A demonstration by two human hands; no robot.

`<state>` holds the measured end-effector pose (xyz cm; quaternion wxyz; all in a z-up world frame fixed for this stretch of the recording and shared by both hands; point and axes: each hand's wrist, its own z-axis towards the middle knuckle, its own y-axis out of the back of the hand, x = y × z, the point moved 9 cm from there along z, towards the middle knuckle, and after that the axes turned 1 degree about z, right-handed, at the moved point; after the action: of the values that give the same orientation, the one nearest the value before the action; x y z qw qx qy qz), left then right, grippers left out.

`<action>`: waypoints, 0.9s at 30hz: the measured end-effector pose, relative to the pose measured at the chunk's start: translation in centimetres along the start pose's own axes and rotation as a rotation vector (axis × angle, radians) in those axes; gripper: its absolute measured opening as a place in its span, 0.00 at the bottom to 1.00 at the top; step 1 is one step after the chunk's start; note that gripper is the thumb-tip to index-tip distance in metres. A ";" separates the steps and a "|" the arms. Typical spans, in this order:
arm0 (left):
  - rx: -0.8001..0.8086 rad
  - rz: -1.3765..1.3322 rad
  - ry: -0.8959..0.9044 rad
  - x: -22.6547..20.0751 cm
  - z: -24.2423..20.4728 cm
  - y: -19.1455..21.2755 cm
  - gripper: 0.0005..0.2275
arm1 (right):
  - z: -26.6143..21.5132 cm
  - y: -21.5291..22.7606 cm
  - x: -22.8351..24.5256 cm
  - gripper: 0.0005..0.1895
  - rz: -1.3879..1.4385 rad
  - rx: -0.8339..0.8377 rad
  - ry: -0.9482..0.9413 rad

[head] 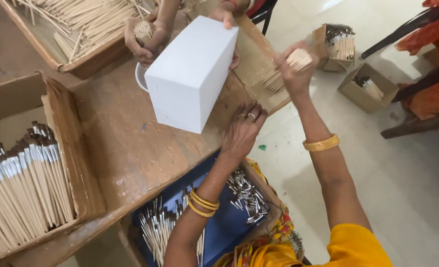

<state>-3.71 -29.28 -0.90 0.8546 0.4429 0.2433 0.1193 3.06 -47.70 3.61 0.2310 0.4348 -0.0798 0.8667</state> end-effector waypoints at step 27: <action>-0.040 -1.474 0.650 -2.4 -26.7 -8.6 0.22 | -22.5 -10.1 22.5 0.09 0.060 0.709 0.546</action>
<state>-19.84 -16.57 -20.20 0.6078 0.0964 0.7072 -0.3480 -19.89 -23.75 7.09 0.0549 0.2397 0.2736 0.9299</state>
